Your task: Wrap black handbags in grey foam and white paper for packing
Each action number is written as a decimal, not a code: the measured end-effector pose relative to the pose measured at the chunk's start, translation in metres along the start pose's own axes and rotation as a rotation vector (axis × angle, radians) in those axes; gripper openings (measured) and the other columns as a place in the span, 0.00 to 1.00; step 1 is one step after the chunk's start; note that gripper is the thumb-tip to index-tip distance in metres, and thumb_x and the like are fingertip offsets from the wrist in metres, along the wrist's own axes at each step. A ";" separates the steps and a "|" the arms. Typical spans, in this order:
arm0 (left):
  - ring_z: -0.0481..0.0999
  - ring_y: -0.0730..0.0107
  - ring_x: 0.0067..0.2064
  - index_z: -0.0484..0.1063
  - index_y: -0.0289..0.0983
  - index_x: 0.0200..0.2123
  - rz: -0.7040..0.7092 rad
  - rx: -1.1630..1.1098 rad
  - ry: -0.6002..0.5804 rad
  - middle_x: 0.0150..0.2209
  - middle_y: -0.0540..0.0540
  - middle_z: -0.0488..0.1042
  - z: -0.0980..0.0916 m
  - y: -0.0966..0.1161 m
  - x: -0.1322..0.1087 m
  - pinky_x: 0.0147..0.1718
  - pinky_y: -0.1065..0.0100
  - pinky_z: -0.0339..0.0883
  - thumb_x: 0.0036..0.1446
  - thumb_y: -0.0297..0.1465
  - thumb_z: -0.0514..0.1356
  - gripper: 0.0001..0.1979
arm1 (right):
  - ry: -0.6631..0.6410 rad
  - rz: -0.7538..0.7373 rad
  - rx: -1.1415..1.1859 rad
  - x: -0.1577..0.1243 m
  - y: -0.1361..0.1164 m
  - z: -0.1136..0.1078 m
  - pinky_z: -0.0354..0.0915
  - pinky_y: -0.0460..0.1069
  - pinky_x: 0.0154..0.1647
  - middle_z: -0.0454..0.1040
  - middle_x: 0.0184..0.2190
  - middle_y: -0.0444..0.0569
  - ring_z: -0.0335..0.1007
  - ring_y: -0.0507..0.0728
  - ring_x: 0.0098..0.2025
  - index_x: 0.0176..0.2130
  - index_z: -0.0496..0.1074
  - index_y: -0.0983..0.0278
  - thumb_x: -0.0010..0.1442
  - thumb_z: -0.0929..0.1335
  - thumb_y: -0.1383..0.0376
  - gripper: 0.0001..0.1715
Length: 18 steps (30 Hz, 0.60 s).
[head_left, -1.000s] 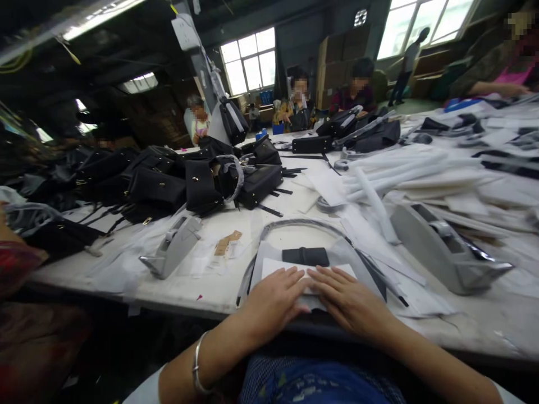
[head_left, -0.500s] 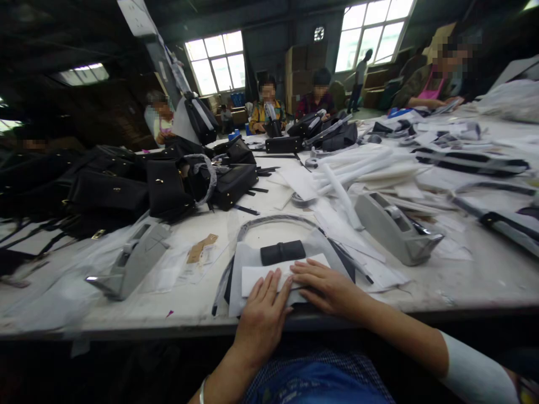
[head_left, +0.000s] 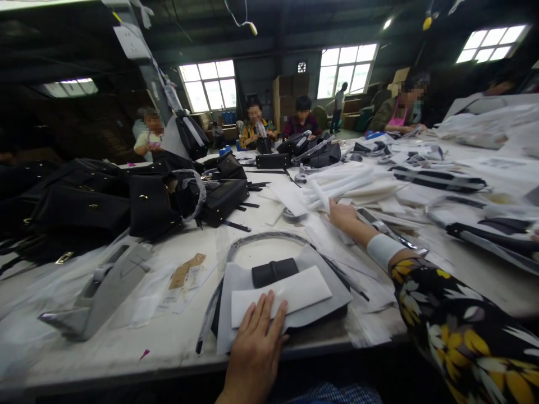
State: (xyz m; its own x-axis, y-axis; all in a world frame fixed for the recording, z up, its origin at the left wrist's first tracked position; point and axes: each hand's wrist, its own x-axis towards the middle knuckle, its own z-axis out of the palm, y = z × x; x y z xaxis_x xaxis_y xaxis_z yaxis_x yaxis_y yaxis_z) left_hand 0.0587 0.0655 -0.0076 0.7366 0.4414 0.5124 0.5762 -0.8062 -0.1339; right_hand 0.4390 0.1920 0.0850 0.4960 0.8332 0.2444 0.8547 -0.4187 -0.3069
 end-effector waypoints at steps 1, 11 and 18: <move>0.67 0.54 0.63 0.61 0.38 0.65 -0.008 -0.014 -0.006 0.65 0.37 0.65 -0.001 0.000 0.000 0.55 0.53 0.72 0.66 0.27 0.51 0.25 | 0.012 -0.004 0.006 0.001 -0.001 0.000 0.65 0.66 0.48 0.77 0.42 0.75 0.74 0.75 0.47 0.58 0.65 0.80 0.56 0.70 0.69 0.33; 0.74 0.51 0.57 0.66 0.33 0.60 0.012 -0.178 -0.253 0.58 0.31 0.71 -0.016 -0.013 0.025 0.54 0.52 0.72 0.57 0.21 0.60 0.27 | 0.048 -0.656 0.524 -0.170 0.004 -0.072 0.72 0.54 0.51 0.80 0.45 0.47 0.77 0.59 0.46 0.49 0.74 0.55 0.62 0.71 0.62 0.15; 0.73 0.52 0.59 0.65 0.36 0.60 -0.035 -0.365 -0.486 0.60 0.33 0.70 -0.046 -0.031 0.048 0.55 0.55 0.70 0.58 0.31 0.65 0.27 | 0.235 -0.826 0.307 -0.288 0.004 -0.031 0.73 0.52 0.42 0.81 0.42 0.49 0.74 0.57 0.39 0.49 0.74 0.61 0.60 0.68 0.77 0.20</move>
State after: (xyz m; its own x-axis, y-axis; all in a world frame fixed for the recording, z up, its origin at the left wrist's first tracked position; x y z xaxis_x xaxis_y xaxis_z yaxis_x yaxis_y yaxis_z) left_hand 0.0600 0.0931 0.0604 0.8461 0.5303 0.0542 0.5080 -0.8329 0.2194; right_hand 0.3043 -0.0603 0.0424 -0.2089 0.7161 0.6660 0.8900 0.4215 -0.1740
